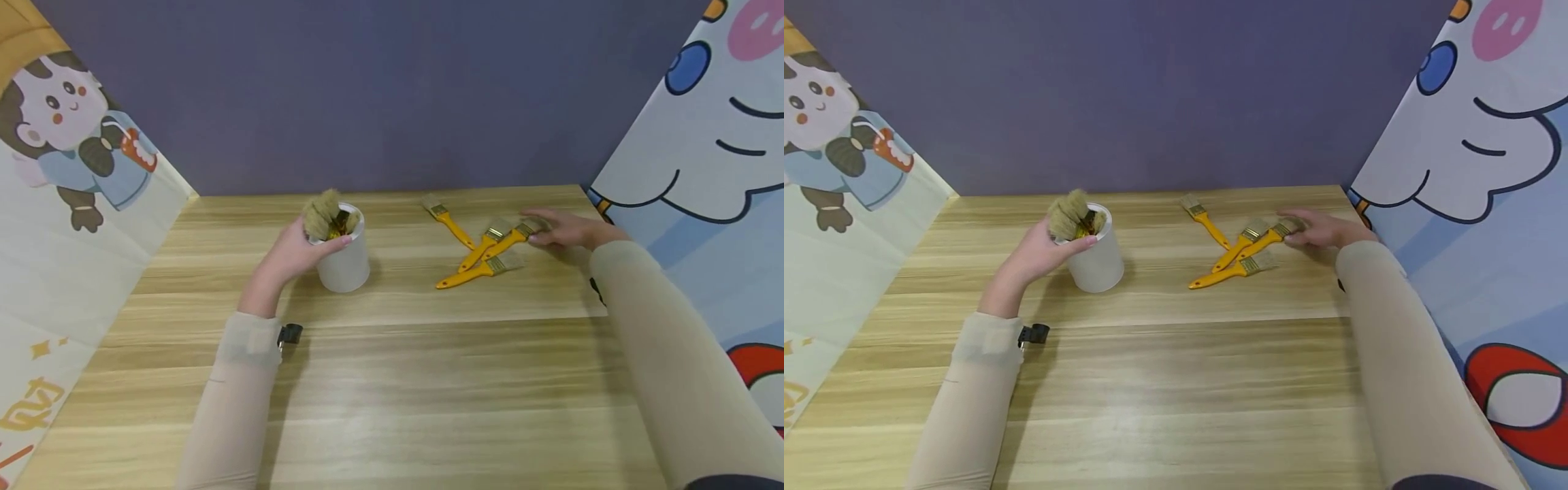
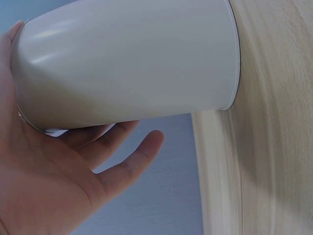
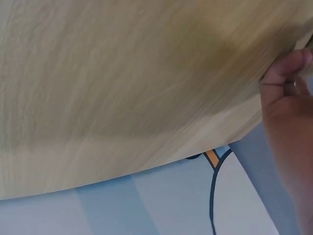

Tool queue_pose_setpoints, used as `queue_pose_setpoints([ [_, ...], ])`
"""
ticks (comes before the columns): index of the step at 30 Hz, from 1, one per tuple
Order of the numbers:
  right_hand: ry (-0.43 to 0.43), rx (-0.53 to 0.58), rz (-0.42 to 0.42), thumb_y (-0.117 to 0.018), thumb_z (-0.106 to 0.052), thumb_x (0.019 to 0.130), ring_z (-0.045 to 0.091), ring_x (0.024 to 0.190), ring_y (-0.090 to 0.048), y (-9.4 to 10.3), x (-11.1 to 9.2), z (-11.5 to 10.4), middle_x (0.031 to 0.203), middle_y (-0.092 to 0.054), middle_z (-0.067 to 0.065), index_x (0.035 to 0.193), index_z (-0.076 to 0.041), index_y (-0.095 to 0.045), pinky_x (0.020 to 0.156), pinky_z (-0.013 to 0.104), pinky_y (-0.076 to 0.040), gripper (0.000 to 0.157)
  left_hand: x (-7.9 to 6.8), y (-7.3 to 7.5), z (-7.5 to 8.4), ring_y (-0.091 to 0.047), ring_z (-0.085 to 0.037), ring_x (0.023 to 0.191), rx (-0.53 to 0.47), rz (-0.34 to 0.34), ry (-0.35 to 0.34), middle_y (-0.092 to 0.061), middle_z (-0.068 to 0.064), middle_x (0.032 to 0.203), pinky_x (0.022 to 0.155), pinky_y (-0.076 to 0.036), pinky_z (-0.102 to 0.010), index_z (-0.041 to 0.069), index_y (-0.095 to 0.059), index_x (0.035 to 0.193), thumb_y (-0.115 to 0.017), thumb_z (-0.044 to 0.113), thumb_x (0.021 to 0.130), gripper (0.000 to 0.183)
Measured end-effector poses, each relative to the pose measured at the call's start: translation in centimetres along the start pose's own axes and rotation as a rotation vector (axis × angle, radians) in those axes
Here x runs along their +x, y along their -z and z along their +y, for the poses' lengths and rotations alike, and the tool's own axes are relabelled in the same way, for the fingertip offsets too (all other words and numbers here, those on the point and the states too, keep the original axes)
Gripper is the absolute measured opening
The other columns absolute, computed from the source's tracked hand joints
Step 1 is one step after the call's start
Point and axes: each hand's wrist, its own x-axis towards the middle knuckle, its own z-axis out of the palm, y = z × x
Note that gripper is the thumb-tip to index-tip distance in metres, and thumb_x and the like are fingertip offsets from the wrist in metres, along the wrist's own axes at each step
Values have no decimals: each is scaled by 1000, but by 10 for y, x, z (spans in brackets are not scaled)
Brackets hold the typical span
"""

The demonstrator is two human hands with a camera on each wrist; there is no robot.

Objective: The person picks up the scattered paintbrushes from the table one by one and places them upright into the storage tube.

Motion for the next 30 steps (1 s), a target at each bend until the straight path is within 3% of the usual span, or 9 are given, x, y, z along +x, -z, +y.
queue_pose_setpoints([
  [1, 22, -29, 2, -63, -27, 109, 63, 154, -12, 0, 1, -1, 172, -11, 33, 169, -8, -23, 114, 82, -24, 76, 0, 1, 0, -43, -38, 155, -3, -2, -1, -45, -14, 167, 124, -38, -64, 28, -31, 167, -77, 74, 84, 106],
  [7, 31, -152, 15, -64, -17, 107, 62, 154, -10, -6, 7, -10, 168, -15, 37, 161, 1, -37, 118, 84, -18, 63, -2, 2, 0, -44, -40, 154, 4, 8, 3, -45, -15, 167, 124, -39, -65, 26, -32, 167, -78, 72, 85, 105],
  [16, -2, -67, 53, -60, -5, 108, 64, 152, -11, -9, 5, -14, 163, -15, 41, 154, 9, -36, 119, 81, -20, 54, -3, 3, 2, -44, -40, 154, 12, 2, 16, -45, -15, 167, 123, -39, -65, 26, -32, 167, -76, 76, 84, 106],
  [21, -2, -108, 58, -61, -8, 108, 63, 154, -10, -6, 4, -13, 165, -17, 41, 154, 7, -40, 121, 80, -18, 53, -2, 3, 2, -44, -40, 154, 13, 7, 4, -45, -15, 167, 123, -39, -65, 26, -33, 166, -76, 74, 85, 104],
  [30, -39, -95, 35, -62, -16, 109, 64, 156, -4, -5, -1, -4, 170, -6, 41, 159, 4, -36, 122, 82, -12, 60, -2, 2, 3, -43, -38, 154, -2, -6, -2, -46, -14, 166, 125, -38, -63, 26, -35, 165, -76, 74, 85, 103],
])
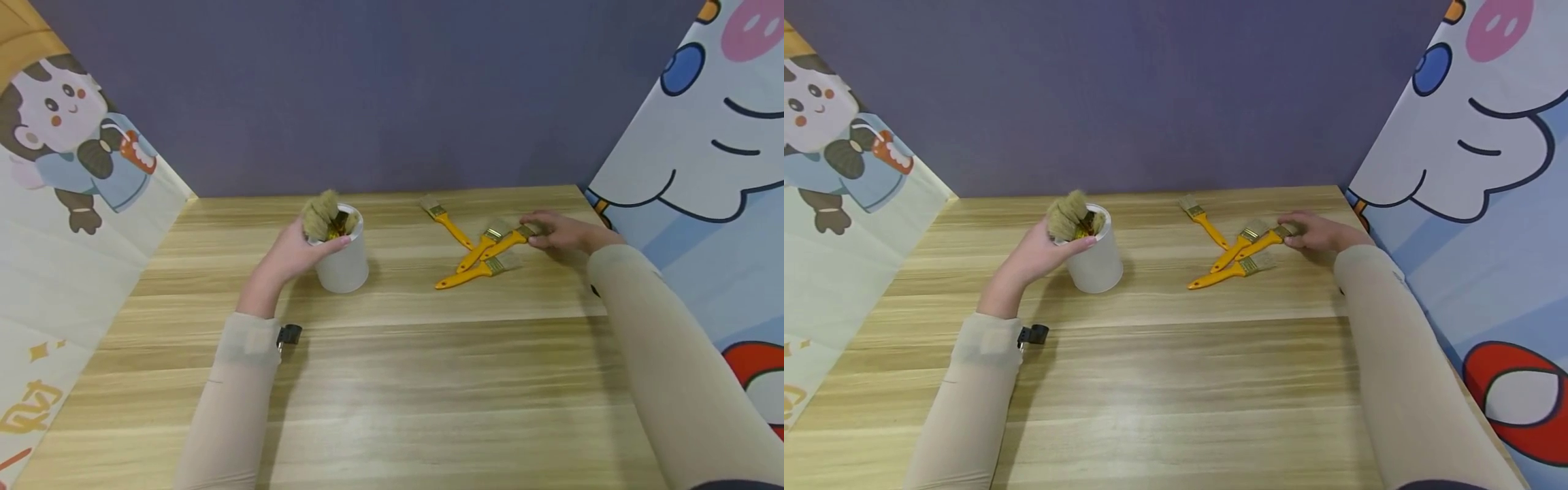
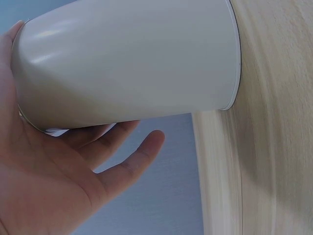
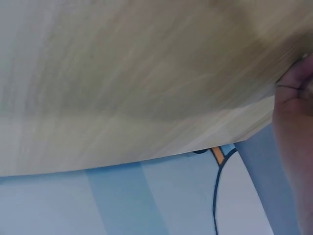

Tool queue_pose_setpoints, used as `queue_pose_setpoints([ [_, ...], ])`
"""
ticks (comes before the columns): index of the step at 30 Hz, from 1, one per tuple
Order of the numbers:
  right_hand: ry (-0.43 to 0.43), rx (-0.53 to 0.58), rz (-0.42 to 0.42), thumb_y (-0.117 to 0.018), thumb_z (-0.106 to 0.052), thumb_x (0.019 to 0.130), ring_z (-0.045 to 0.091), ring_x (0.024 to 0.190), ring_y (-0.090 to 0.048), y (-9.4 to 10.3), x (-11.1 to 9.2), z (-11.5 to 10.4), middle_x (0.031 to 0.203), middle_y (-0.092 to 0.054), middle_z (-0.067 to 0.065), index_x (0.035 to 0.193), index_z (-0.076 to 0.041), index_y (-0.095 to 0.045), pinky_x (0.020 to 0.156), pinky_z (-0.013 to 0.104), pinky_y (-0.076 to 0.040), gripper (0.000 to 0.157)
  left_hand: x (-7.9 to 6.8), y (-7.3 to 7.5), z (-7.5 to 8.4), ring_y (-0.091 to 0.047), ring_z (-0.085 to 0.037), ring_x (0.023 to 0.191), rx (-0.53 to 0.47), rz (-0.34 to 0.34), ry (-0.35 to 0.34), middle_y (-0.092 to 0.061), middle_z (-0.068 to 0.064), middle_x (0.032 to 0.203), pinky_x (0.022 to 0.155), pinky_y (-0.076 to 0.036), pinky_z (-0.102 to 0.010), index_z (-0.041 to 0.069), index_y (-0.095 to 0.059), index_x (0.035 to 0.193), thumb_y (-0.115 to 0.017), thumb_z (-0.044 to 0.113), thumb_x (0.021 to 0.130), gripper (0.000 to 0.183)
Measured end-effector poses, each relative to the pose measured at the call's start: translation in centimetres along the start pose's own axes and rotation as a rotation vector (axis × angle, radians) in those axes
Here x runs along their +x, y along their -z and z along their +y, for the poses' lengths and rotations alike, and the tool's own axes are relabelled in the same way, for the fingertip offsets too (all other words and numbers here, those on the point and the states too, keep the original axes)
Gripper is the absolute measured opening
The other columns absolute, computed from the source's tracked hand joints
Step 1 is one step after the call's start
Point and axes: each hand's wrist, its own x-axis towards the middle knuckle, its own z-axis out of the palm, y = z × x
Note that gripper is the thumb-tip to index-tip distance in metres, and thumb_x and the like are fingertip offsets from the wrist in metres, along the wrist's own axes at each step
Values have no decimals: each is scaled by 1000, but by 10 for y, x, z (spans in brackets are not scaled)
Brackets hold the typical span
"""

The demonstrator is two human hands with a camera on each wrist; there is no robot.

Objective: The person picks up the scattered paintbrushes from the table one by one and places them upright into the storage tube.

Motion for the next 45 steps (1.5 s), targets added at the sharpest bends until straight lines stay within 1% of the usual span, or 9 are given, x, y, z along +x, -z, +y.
queue_pose_setpoints([
  [10, 7, 57, 26, -64, -10, 107, 62, 155, -11, -3, -1, 0, 169, -13, 38, 154, 5, -43, 122, 80, -19, 53, 0, -1, -2, -42, -39, 155, 3, 9, 9, -43, -15, 168, 125, -37, -64, 27, -30, 168, -76, 74, 85, 106],
  [17, -49, 105, 32, -65, -14, 107, 63, 158, 2, -5, -2, 2, 172, 2, 38, 152, 3, -44, 123, 81, -12, 52, 0, -1, -1, -40, -40, 156, -1, 5, 11, -41, -15, 169, 126, -36, -64, 26, -28, 169, -76, 76, 84, 109],
  [25, -60, 66, -18, -70, -28, 105, 59, 159, -7, 1, 1, 0, 173, -11, 30, 148, -2, -50, 123, 78, -20, 54, -1, 1, 0, -42, -39, 155, 1, 11, 3, -44, -15, 167, 124, -38, -64, 25, -32, 167, -77, 73, 85, 105],
  [30, -167, 73, -168, -72, -42, 102, 61, 153, -25, 27, -5, -8, 176, -1, 29, 153, -7, -46, 108, 66, -50, 67, 0, -2, 1, -44, -37, 154, -13, 12, 0, -46, -15, 166, 124, -39, -62, 23, -35, 165, -79, 71, 85, 103],
  [33, -201, 55, -192, -69, -42, 104, 58, 144, -43, 50, -20, -23, 172, -13, 34, 157, -2, -41, 102, 59, -57, 71, 0, -3, 2, -45, -37, 153, -16, 9, -5, -46, -14, 166, 123, -40, -63, 24, -34, 165, -78, 71, 85, 103],
  [37, -181, 50, -61, -72, -40, 103, 37, 120, -65, 77, -38, -45, 152, -45, 32, 155, 2, -45, 97, 49, -62, 73, 1, -2, 5, -44, -38, 154, -10, 10, -17, -45, -14, 167, 123, -40, -64, 29, -31, 167, -78, 72, 85, 104],
  [39, -161, 66, 46, -75, -39, 100, 23, 107, -69, 89, -45, -54, 136, -59, 21, 151, 0, -51, 90, 39, -64, 68, 1, -2, 5, -43, -38, 155, -6, 10, -22, -44, -14, 167, 124, -39, -64, 30, -29, 168, -78, 73, 85, 105],
  [42, -106, 130, 196, -78, -35, 99, 14, 93, -69, 101, -53, -68, 114, -67, 1, 139, -7, -62, 80, 28, -63, 52, 0, -2, 5, -43, -38, 154, -5, 9, -16, -45, -14, 167, 124, -39, -64, 28, -30, 168, -78, 72, 85, 105],
  [45, -24, 222, 307, -80, -28, 98, 14, 90, -70, 106, -57, -84, 101, -69, -7, 128, -9, -68, 76, 23, -63, 38, -1, -2, 3, -44, -38, 154, -7, 9, -13, -46, -15, 166, 124, -39, -63, 25, -33, 166, -78, 71, 86, 103],
])
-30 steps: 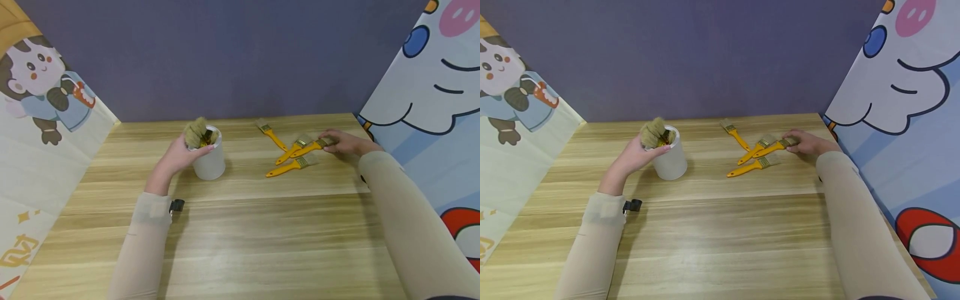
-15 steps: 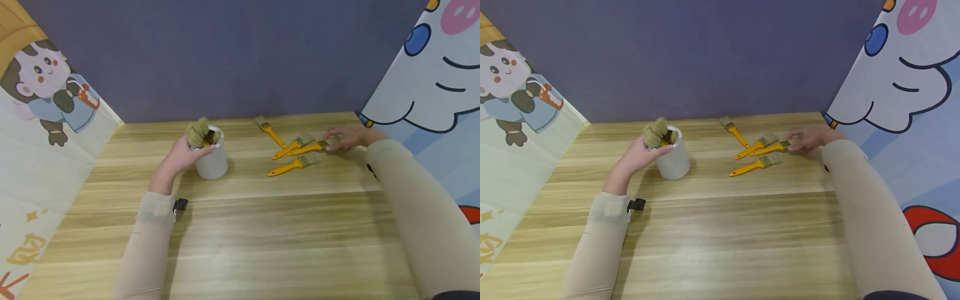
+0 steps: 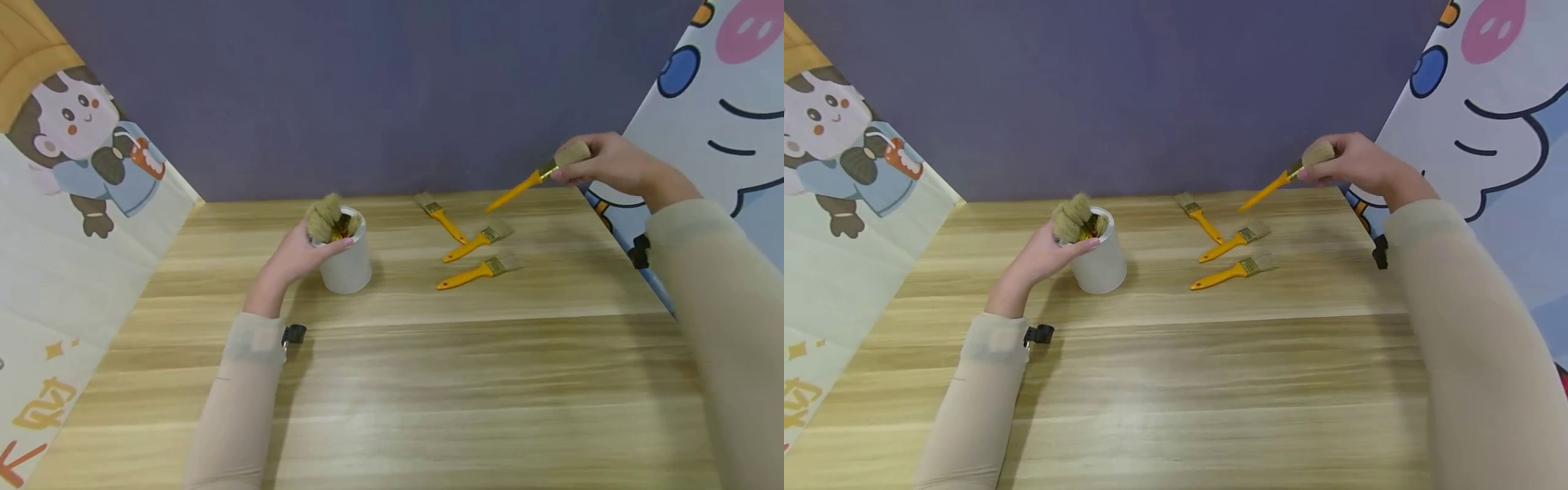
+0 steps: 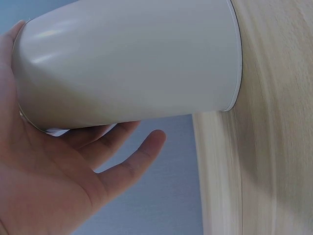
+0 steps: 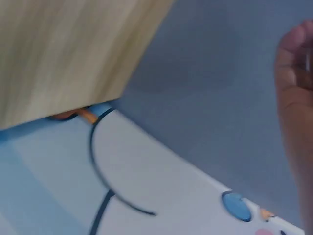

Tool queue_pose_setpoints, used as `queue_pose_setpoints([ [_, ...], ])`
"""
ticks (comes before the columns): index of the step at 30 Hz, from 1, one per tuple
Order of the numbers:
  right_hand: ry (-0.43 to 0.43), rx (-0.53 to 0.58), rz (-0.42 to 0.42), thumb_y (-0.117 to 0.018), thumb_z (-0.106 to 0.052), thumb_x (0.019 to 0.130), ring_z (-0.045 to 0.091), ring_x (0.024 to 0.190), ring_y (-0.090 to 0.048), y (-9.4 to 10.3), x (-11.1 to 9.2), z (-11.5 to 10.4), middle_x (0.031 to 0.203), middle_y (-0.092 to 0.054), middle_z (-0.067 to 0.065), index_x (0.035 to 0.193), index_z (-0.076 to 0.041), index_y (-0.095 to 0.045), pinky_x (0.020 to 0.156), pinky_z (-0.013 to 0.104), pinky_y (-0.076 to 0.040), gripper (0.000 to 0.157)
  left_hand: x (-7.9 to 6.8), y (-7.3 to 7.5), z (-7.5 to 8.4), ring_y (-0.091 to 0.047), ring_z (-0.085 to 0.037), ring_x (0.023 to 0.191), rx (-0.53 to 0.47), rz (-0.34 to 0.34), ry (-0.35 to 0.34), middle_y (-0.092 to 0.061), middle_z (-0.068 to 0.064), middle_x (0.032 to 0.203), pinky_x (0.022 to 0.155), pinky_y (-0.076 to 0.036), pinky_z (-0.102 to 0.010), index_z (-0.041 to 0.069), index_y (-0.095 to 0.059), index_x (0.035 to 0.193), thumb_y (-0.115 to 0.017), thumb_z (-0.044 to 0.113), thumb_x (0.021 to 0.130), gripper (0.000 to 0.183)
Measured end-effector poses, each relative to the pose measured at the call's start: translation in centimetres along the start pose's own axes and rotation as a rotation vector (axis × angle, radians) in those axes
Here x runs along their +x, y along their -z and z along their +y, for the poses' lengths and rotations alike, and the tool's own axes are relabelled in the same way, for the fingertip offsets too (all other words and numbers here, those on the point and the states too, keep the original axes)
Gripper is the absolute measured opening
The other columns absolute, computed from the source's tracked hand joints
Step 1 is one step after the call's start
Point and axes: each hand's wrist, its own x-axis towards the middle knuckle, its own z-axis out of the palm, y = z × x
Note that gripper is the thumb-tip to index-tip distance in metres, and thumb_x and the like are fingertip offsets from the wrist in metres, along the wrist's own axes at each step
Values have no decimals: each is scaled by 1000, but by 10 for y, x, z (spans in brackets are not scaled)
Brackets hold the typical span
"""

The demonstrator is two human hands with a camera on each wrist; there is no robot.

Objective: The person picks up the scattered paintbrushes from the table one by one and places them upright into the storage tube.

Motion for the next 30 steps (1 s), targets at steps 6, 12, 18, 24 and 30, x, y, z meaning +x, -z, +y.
queue_pose_setpoints([
  [6, 128, 107, 74, -79, -21, 98, 15, 86, -67, -7, -1, -38, 99, -70, -7, 125, -11, -66, 73, 20, -60, 32, -1, -1, -5, -45, -38, 153, -16, -3, 8, -47, -15, 166, 124, -40, -63, 24, -34, 166, -79, 70, 85, 103],
  [12, 206, 177, 85, -78, -15, 99, 15, 86, -67, -12, 9, -75, 99, -71, -6, 123, -12, -65, 75, 18, -59, 28, 1, 1, -5, -42, -38, 155, -25, 5, -9, -44, -14, 168, 125, -38, -64, 29, -30, 168, -78, 72, 85, 105],
  [18, 327, 217, 23, -78, -14, 98, 19, 89, -69, -27, 19, -119, 101, -76, -1, 124, -6, -66, 77, 20, -60, 30, 2, 1, -4, -42, -38, 155, -3, 4, 1, -43, -14, 169, 124, -38, -64, 34, -25, 169, -78, 74, 84, 108],
  [24, 388, 173, -30, -82, -20, 95, 18, 97, -74, -48, 30, -173, 107, -79, 0, 125, -7, -67, 84, 20, -61, 36, 3, 1, -2, -42, -39, 156, 1, 7, -8, -43, -14, 169, 125, -37, -64, 34, -24, 170, -77, 75, 84, 109],
  [30, 458, 158, -88, -84, -24, 94, 21, 104, -75, -78, 45, -221, 111, -80, 2, 119, -7, -66, 90, 25, -62, 34, 2, 2, -2, -40, -39, 156, 0, -4, 11, -41, -15, 170, 126, -36, -63, 33, -23, 170, -77, 75, 83, 111],
])
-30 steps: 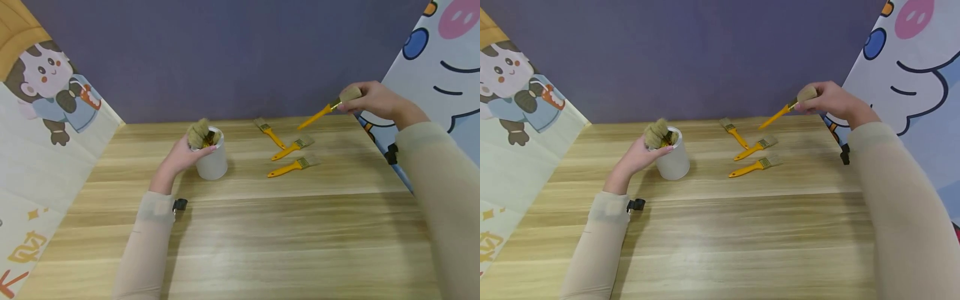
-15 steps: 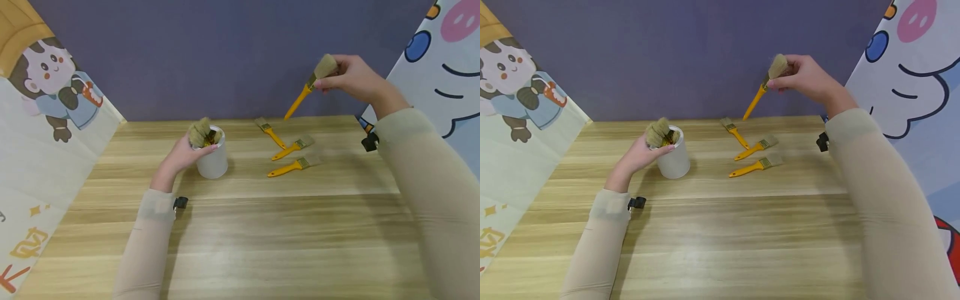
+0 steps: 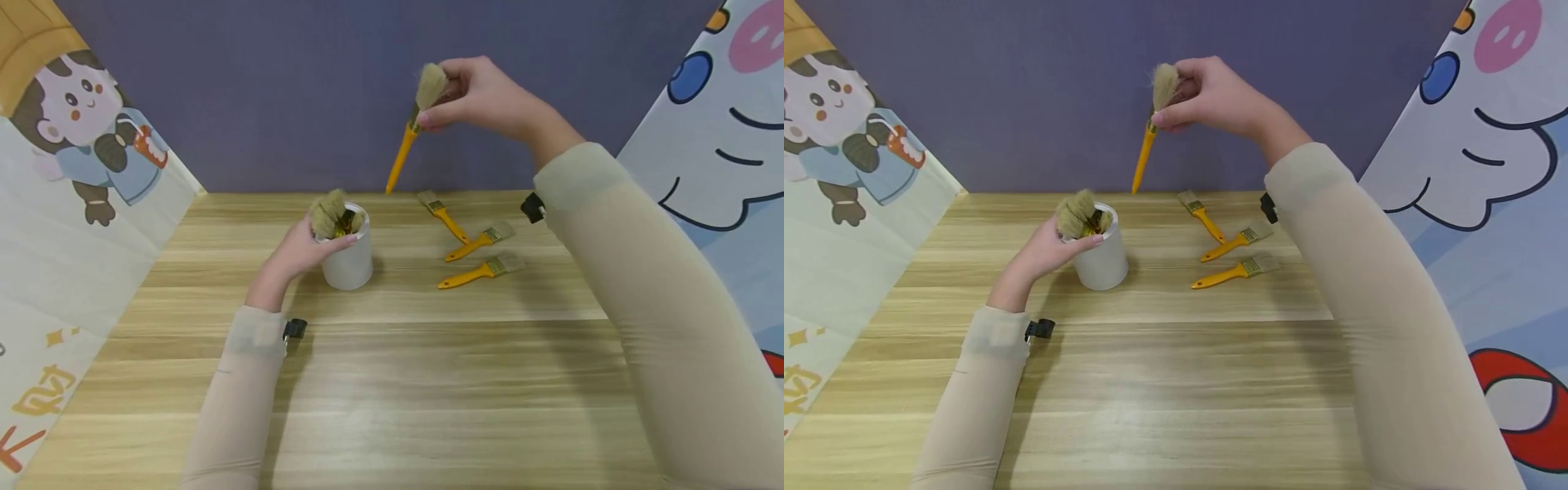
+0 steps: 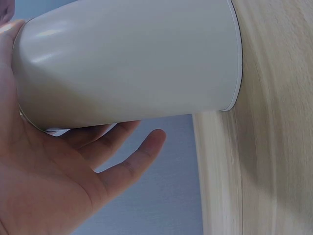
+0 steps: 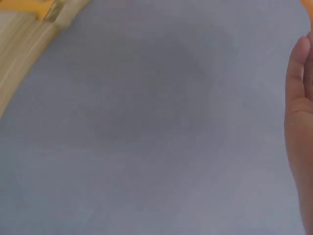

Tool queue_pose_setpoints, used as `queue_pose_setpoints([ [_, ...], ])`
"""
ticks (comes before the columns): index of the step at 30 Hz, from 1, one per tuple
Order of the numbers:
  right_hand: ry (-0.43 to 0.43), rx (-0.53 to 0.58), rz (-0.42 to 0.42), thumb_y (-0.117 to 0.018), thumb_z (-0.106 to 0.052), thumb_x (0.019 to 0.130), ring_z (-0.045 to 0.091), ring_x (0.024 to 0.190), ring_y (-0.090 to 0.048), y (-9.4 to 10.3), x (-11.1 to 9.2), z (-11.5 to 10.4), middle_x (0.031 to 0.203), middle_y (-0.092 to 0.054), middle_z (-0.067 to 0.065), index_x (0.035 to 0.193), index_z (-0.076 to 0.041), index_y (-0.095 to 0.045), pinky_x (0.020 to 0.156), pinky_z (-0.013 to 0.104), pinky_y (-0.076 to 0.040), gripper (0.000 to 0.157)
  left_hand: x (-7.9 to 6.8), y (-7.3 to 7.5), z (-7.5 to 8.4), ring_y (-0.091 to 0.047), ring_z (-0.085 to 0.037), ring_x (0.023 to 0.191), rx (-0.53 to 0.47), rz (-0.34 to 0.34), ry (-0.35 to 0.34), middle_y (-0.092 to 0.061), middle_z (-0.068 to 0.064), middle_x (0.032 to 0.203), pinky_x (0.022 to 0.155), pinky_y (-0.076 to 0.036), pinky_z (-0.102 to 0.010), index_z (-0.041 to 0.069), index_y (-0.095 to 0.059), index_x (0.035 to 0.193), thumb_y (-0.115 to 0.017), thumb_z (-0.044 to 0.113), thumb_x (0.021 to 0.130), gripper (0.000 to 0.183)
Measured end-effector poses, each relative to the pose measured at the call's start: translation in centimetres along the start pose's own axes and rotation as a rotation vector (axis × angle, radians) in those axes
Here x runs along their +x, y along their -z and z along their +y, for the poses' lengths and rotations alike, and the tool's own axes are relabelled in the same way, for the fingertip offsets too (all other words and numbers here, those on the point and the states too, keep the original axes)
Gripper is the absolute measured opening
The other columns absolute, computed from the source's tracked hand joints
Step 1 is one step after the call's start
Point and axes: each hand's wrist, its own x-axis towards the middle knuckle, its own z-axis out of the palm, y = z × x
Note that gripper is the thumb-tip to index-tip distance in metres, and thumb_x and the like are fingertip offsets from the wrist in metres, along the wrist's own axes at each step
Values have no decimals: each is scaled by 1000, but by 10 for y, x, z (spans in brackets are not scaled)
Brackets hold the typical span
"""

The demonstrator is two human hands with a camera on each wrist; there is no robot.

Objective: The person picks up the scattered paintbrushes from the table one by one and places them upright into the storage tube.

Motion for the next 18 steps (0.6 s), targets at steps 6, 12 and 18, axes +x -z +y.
queue_pose_setpoints([
  [6, 23, -8, -52, -82, -24, 96, 24, 109, -74, -33, 27, -14, 110, -78, 2, 115, -9, -64, 93, 31, -63, 31, 0, 0, -2, -41, -38, 156, -7, -6, -8, -41, -14, 170, 126, -36, -63, 37, -22, 170, -76, 77, 83, 109],
  [12, 26, -55, -108, -82, -28, 96, 18, 111, -74, -63, 43, -15, 112, -76, 2, 115, -11, -61, 97, 34, -62, 34, 2, 0, -2, -40, -36, 157, -24, -9, -15, -42, -11, 169, 127, -35, -63, 41, -24, 168, -77, 76, 83, 106],
  [18, 23, -124, -148, -83, -32, 95, 12, 105, -73, -84, 49, -14, 111, -75, 2, 116, -12, -60, 95, 33, -62, 38, 3, 2, -3, -40, -34, 157, -32, -34, 4, -41, -8, 170, 126, -36, -62, 38, -21, 169, -75, 80, 81, 112],
])
